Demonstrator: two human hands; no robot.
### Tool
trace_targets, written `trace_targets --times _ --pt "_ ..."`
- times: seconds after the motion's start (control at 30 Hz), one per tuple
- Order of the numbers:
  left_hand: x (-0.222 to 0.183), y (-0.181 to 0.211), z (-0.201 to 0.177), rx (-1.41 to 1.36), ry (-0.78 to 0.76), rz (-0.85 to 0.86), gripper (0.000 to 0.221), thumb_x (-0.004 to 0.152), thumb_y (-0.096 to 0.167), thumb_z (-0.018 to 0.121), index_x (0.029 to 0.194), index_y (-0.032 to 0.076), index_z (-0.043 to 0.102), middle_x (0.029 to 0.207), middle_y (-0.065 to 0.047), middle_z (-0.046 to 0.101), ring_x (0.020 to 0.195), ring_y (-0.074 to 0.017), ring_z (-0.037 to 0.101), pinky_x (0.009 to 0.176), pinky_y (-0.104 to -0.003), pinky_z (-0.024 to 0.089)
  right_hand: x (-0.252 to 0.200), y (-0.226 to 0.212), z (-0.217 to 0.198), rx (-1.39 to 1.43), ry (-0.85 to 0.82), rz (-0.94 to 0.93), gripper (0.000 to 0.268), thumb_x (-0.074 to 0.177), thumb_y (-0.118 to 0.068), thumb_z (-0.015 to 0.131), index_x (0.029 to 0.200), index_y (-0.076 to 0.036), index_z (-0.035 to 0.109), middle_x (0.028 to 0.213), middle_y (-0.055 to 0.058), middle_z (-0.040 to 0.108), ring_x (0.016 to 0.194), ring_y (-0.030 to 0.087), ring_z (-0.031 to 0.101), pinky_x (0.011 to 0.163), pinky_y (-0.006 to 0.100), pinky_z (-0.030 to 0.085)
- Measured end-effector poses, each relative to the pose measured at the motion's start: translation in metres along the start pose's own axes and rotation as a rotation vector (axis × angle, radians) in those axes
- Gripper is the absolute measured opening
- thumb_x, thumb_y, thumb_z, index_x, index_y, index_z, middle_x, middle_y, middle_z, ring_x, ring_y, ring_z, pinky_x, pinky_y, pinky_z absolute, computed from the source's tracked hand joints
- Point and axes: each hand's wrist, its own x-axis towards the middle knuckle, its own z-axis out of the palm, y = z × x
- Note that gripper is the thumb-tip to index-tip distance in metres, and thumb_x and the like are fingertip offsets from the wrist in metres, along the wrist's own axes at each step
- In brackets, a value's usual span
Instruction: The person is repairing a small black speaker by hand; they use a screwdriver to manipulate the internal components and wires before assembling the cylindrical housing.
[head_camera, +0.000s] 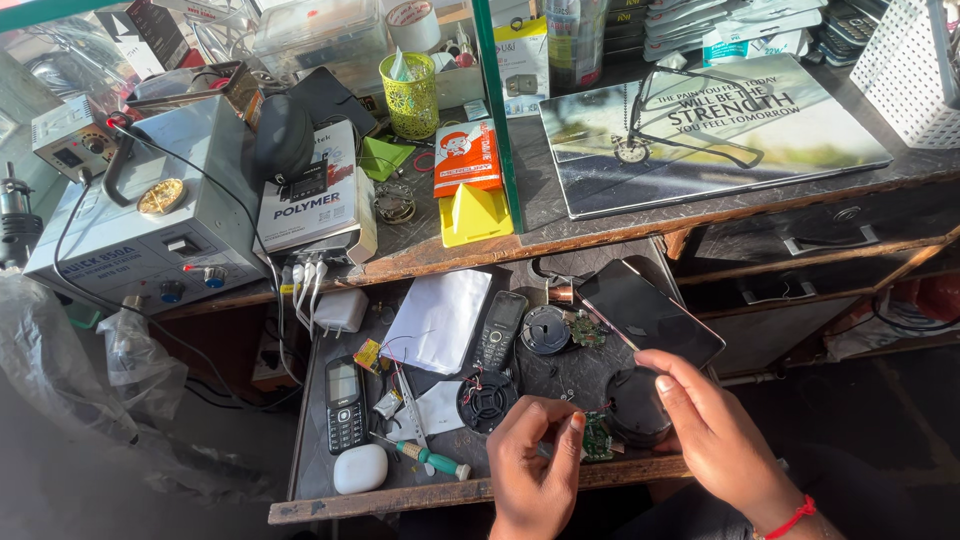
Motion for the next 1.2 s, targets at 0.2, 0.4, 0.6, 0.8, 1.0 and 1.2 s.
trace_targets --times 0.2,0.4,0.6,0.8,1.0,1.2 --pt "0.0 -0.001 0.002 -0.051 -0.005 0.001 0.009 0.093 0.002 0.072 0.089 -0.006 0.073 0.08 -0.008 0.069 0.067 -0.009 0.063 0.059 -0.023 0.049 -0.003 -0.008 0.004 -0.098 0.06 -0.022 0.036 0.102 -0.023 0.047 0.13 -0.013 0.066 0.069 0.002 0.068 0.058 0.009 0.057 0.055 0.028 0.047" --pt "0.001 -0.001 0.0 -0.004 -0.016 0.015 0.008 0.093 0.002 0.073 0.09 -0.006 0.075 0.082 -0.008 0.07 0.068 -0.0097 0.067 0.061 -0.023 0.052 -0.013 -0.004 0.001 -0.266 0.153 -0.186 0.036 0.097 -0.025 0.054 0.13 -0.014 0.065 0.086 0.006 0.08 0.06 0.014 0.066 0.055 0.031 0.055" --pt "0.001 0.006 0.0 -0.005 -0.027 -0.027 0.009 0.093 0.003 0.072 0.098 -0.005 0.073 0.084 -0.009 0.072 0.071 -0.0109 0.07 0.063 -0.024 0.055 -0.017 -0.014 -0.01 -0.478 -0.034 -0.066 0.099 0.066 -0.037 0.092 0.154 -0.022 0.049 0.151 0.003 0.058 0.068 0.02 0.072 0.06 0.032 0.062" --pt "0.005 0.032 -0.011 0.382 -0.13 -0.14 0.036 0.081 0.007 0.08 0.116 0.006 0.071 0.093 -0.007 0.073 0.059 -0.0159 0.068 0.053 -0.028 0.052 -0.017 -0.023 0.0 -0.433 0.13 -0.207 0.083 0.067 -0.03 0.091 0.142 -0.018 0.057 0.147 0.008 0.056 0.083 0.023 0.075 0.066 0.034 0.06" --pt "-0.005 0.048 -0.055 0.516 0.147 0.04 0.014 0.081 0.007 0.084 0.092 0.008 0.076 0.075 -0.004 0.07 0.055 -0.0163 0.062 0.05 -0.03 0.048 -0.028 -0.025 0.0 -0.59 0.321 -0.614 0.064 0.067 -0.021 0.087 0.126 -0.007 0.069 0.131 0.012 0.064 0.11 0.035 0.061 0.094 0.041 0.05" --pt "0.021 0.03 -0.077 0.778 0.237 0.261 0.032 0.076 0.012 0.086 0.104 0.003 0.073 0.095 -0.008 0.069 0.088 -0.0272 0.064 0.076 -0.036 0.05 -0.036 -0.03 0.013 -0.475 0.3 -0.699 0.041 0.076 -0.012 0.086 0.114 -0.005 0.073 0.113 0.009 0.071 0.102 0.027 0.064 0.09 0.038 0.052"
